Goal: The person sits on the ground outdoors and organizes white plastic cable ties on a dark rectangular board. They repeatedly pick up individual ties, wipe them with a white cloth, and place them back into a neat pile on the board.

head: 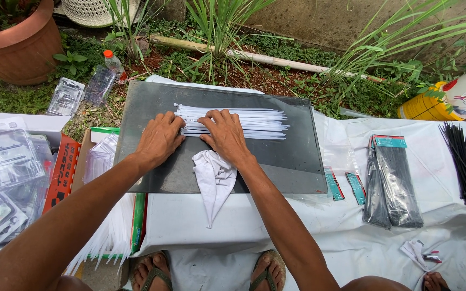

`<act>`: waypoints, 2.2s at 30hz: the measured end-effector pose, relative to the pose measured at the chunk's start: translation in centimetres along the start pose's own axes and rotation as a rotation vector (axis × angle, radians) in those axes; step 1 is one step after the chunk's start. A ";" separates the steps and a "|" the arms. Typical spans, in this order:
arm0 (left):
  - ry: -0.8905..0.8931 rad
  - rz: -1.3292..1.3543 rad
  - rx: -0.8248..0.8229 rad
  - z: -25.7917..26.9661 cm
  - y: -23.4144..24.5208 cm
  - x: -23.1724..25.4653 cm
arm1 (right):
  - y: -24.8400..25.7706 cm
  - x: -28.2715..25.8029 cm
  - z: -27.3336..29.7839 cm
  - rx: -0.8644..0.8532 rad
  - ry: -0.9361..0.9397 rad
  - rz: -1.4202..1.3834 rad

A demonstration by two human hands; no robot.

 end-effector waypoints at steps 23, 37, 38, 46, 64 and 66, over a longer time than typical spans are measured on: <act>0.877 0.467 -0.559 17.5 6.5 -9.0 | 1.6 -1.1 2.2 -0.423 0.017 -0.218; 0.595 -0.470 -0.755 27.9 -7.6 -17.2 | 0.7 -2.0 2.0 -0.499 0.034 -0.217; 0.562 -0.516 -0.739 27.3 -7.8 -17.3 | 0.5 -2.0 2.1 -0.519 0.028 -0.209; 0.489 -0.513 -0.875 25.8 -3.8 -18.2 | -0.1 -1.9 1.7 -0.536 0.016 -0.153; -0.051 -1.234 -0.366 8.8 15.8 9.3 | 3.7 -15.3 -3.1 -0.202 -0.003 -0.954; -0.232 -0.991 -0.061 7.9 15.3 13.5 | -2.3 -14.6 -3.5 -0.115 -0.071 -0.984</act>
Point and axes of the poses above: each hand's wrist, its own z-axis away from the middle knuckle, its own y-axis out of the back of the hand, x = y × z, the point moved 10 cm from there along -z, towards the middle knuckle, and after that the axes turned 11 degrees about z, right-handed, at the moved point
